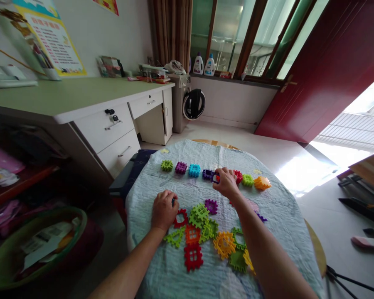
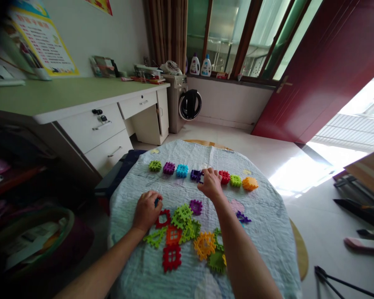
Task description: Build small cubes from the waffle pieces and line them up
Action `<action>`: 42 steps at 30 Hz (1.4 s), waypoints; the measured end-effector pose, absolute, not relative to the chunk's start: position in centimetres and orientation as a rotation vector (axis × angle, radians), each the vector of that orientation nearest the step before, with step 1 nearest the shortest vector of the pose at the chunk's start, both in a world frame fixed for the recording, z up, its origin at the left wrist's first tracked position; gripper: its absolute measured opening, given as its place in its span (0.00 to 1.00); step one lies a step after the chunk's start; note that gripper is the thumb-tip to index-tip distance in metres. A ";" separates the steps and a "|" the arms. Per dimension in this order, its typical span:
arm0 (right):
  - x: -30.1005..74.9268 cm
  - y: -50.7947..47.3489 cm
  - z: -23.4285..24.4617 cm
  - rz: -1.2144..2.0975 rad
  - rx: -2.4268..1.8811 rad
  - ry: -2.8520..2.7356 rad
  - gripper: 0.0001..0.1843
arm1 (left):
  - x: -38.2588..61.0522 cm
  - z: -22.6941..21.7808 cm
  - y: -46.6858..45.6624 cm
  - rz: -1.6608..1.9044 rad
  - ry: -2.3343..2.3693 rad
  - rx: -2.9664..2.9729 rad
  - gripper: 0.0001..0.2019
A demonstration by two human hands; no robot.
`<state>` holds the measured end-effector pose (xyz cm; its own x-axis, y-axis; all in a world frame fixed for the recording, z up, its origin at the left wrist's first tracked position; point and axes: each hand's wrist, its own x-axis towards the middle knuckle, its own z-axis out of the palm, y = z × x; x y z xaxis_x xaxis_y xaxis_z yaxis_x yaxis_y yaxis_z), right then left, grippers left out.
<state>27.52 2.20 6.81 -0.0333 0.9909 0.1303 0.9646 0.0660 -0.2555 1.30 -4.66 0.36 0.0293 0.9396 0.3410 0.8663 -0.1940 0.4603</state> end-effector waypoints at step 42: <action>37.4 -7.3 2.2 0.202 -1.798 -1.444 0.24 | 1.3 0.5 -4.8 0.882 1.923 2.191 0.06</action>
<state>37.37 -7.28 2.17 0.3344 0.8768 0.3456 0.7487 -0.0244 -0.6625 1.34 -4.83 0.47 0.0374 0.9341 0.3550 0.8786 -0.2000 0.4337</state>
